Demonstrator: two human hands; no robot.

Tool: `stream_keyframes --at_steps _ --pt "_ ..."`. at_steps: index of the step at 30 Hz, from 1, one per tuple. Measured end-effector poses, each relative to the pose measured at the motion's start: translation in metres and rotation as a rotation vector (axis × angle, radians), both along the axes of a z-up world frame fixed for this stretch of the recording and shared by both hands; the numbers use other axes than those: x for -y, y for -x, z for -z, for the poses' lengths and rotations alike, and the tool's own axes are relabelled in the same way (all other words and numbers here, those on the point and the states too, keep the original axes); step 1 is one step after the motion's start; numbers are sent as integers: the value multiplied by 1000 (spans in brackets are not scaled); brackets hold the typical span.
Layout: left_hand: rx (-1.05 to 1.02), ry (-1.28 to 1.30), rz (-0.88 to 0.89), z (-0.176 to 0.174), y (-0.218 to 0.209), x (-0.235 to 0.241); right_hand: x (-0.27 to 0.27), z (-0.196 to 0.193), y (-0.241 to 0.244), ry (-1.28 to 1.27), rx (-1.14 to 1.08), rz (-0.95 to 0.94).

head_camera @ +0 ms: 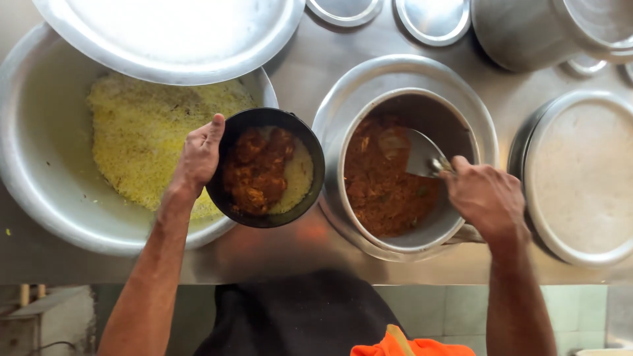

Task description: The person stands at a stainless steel counter in a commercial kitchen and serves food into a black bowl. They scoop yellow rice from a large basin into the bowl, then use a serving spatula to scoop curry with meat pieces from a large pot on top of the rice, repeating the scooping to fill the bowl.

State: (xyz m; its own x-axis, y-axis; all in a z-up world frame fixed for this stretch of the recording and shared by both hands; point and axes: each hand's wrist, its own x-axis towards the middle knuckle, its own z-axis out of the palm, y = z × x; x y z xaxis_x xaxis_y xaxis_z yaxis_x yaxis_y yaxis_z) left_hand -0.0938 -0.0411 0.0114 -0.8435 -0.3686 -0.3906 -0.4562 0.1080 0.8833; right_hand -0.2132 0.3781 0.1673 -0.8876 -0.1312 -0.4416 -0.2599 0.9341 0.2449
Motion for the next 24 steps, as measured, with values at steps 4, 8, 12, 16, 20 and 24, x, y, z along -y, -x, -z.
stream_keyframes --at_steps 4,8,12,16,20,24 --pt "24 43 -5 -1 0 0 13 9 -2 12 15 -23" --pt "-18 18 7 -3 0 1 22 15 -2 -8 66 -42" --pt "4 38 8 -1 0 2 18 31 3 -77 49 -96" --pt "-21 37 7 0 0 3 6 26 4 -151 -6 -71" --pt "20 33 -2 2 -1 4 13 19 -2 -170 -17 -81" --pt "-1 -13 0 -1 2 2 8 47 -2 -129 -31 -158"
